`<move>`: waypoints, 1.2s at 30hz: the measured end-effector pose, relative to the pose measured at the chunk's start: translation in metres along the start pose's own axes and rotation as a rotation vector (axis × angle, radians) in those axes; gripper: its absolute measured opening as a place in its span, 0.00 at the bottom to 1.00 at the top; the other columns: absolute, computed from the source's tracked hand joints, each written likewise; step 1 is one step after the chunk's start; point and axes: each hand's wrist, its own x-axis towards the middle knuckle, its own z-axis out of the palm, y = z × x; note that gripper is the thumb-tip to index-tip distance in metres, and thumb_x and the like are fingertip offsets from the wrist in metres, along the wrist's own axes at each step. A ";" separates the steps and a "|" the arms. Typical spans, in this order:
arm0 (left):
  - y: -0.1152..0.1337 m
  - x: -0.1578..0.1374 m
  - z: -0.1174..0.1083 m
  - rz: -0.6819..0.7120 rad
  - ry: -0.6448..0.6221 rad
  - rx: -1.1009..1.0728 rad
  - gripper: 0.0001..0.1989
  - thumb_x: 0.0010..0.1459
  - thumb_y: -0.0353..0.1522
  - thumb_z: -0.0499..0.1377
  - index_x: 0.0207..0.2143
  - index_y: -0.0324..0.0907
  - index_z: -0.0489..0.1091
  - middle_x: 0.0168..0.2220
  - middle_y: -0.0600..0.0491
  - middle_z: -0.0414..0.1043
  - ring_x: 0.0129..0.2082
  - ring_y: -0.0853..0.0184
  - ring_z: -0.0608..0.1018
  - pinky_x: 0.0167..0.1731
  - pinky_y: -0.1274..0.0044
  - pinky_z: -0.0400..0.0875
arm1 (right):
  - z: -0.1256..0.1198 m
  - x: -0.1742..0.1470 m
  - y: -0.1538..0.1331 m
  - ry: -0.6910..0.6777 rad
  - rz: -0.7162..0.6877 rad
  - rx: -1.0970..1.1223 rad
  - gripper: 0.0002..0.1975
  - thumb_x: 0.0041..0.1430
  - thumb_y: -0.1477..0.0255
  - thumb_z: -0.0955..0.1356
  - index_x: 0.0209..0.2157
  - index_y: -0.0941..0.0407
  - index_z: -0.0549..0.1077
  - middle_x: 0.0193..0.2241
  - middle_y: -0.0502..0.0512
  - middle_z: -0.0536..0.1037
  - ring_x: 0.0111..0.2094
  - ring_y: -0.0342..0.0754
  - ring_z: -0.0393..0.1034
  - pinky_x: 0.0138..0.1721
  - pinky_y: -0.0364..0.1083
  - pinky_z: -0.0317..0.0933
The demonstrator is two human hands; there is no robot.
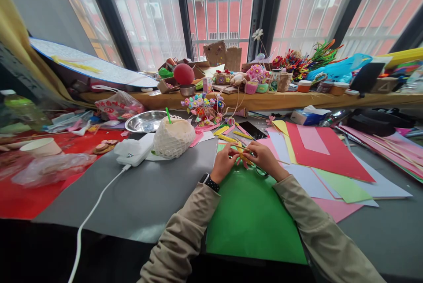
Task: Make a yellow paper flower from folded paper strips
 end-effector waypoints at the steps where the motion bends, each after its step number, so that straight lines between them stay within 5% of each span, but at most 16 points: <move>1: 0.000 0.000 0.000 0.000 0.003 0.008 0.15 0.47 0.26 0.56 0.41 0.40 0.62 0.29 0.52 0.74 0.31 0.68 0.76 0.29 0.78 0.69 | 0.000 0.001 0.000 -0.003 0.018 0.021 0.10 0.52 0.67 0.64 0.25 0.58 0.71 0.24 0.52 0.67 0.25 0.42 0.60 0.26 0.41 0.53; 15: -0.003 -0.001 0.001 0.034 0.003 -0.008 0.11 0.48 0.26 0.55 0.37 0.39 0.63 0.30 0.51 0.74 0.33 0.67 0.76 0.32 0.76 0.70 | -0.002 0.009 0.005 -0.095 0.217 0.153 0.16 0.46 0.59 0.66 0.21 0.59 0.72 0.19 0.49 0.69 0.23 0.41 0.59 0.24 0.40 0.50; 36: -0.005 -0.001 -0.001 0.036 -0.035 -0.065 0.07 0.46 0.30 0.59 0.32 0.39 0.68 0.30 0.52 0.74 0.32 0.67 0.76 0.34 0.76 0.70 | 0.000 0.006 -0.002 -0.099 0.201 0.050 0.09 0.48 0.67 0.66 0.23 0.57 0.74 0.22 0.51 0.69 0.26 0.43 0.63 0.27 0.41 0.54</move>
